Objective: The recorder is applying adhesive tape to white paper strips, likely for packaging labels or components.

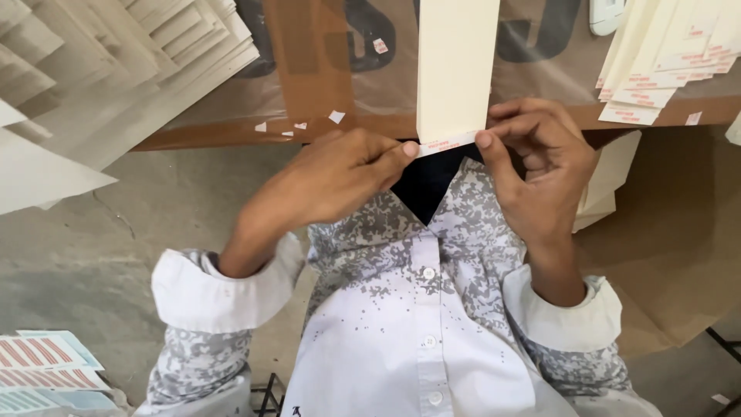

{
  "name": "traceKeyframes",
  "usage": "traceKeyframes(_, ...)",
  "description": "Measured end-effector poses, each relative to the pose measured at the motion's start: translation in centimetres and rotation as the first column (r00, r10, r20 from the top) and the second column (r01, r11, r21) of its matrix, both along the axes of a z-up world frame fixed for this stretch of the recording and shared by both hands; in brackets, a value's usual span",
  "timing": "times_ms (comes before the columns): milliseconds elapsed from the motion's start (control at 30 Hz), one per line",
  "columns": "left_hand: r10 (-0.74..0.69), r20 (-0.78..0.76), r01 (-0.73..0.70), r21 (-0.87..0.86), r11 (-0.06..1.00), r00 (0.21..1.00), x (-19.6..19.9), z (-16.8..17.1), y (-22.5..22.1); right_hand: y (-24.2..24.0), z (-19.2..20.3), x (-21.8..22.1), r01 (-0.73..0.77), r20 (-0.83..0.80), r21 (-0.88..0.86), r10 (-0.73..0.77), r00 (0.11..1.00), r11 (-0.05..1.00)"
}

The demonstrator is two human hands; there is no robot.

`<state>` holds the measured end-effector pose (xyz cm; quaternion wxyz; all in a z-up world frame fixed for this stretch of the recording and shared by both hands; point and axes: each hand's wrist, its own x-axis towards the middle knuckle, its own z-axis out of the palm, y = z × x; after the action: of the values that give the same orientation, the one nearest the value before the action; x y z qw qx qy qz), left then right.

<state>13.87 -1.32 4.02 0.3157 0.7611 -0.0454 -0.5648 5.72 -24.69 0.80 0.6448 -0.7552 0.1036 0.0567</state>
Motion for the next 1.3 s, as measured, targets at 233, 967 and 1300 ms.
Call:
traceKeyframes(233, 0.000, -0.050, -0.008, -0.148, 0.989, 0.999, 1.8, -1.7, 0.8, 0.2, -0.9, -0.6, 0.024, -0.003, 0.054, -0.024, 1.000, 0.998)
traceKeyframes(967, -0.105, -0.109, 0.089, -0.141, 0.986, 0.988, 3.0, -2.1, 0.6, 0.2, -1.2, -0.6, 0.021, 0.055, 0.023, -0.022, 0.998, 1.000)
traceKeyframes(1300, -0.120, -0.087, 0.106, -0.149, 0.983, 0.989, 3.2, -1.6, 0.5, 0.2, -1.1, -0.4, -0.003, 0.061, -0.069, 0.007, 0.998, 0.998)
